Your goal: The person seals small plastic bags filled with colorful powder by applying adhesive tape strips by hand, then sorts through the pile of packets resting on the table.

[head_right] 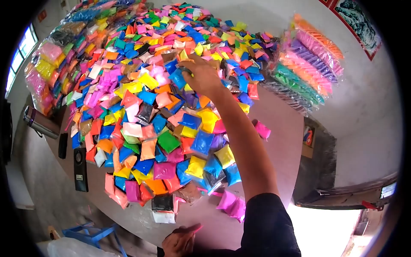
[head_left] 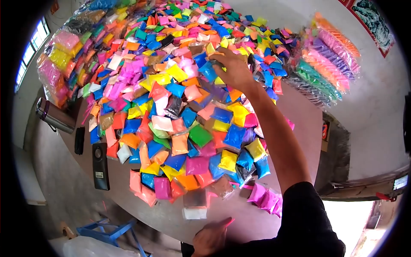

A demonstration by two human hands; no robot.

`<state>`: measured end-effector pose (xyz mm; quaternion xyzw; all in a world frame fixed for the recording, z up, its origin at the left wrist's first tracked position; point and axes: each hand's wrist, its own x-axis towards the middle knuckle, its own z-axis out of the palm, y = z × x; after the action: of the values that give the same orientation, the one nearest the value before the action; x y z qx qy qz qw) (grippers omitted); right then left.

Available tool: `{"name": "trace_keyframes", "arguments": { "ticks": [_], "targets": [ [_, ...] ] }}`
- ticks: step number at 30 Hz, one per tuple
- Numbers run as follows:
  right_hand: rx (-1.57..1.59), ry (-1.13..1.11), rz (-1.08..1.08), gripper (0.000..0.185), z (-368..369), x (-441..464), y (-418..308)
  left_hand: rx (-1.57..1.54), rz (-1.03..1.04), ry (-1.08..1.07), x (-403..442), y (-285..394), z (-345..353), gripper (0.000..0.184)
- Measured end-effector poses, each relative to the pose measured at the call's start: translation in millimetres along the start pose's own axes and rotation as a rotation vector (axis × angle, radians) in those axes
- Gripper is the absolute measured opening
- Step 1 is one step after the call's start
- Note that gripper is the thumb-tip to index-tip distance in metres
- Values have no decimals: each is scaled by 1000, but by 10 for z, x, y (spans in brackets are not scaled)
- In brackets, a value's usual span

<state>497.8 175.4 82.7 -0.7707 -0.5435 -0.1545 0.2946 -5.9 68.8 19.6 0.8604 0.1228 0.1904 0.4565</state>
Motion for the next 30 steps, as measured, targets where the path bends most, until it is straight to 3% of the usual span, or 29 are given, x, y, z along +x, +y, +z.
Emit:
{"name": "trace_keyframes", "arguments": {
  "ticks": [4,10,14,16,22,30],
  "targets": [
    [66,97,77,31,-86,-78,125,-74,-56,-84,-75,-74,9,40],
    [150,225,180,31,-314,-269,215,-478,-394,-448,-312,-361,21,49],
    [208,197,255,34,-421,-428,202,-193,-128,-191,-193,-181,16,41],
    [-39,161,107,38,-472,-446,143,-89,-52,-90,-140,-93,9,37],
    [-12,118,175,41,-491,-464,71,-29,125,79,15,-9,-13,25],
    [-39,136,214,37,-500,-653,281,26,5,-31,-68,-50,46,22]
  ]
}}
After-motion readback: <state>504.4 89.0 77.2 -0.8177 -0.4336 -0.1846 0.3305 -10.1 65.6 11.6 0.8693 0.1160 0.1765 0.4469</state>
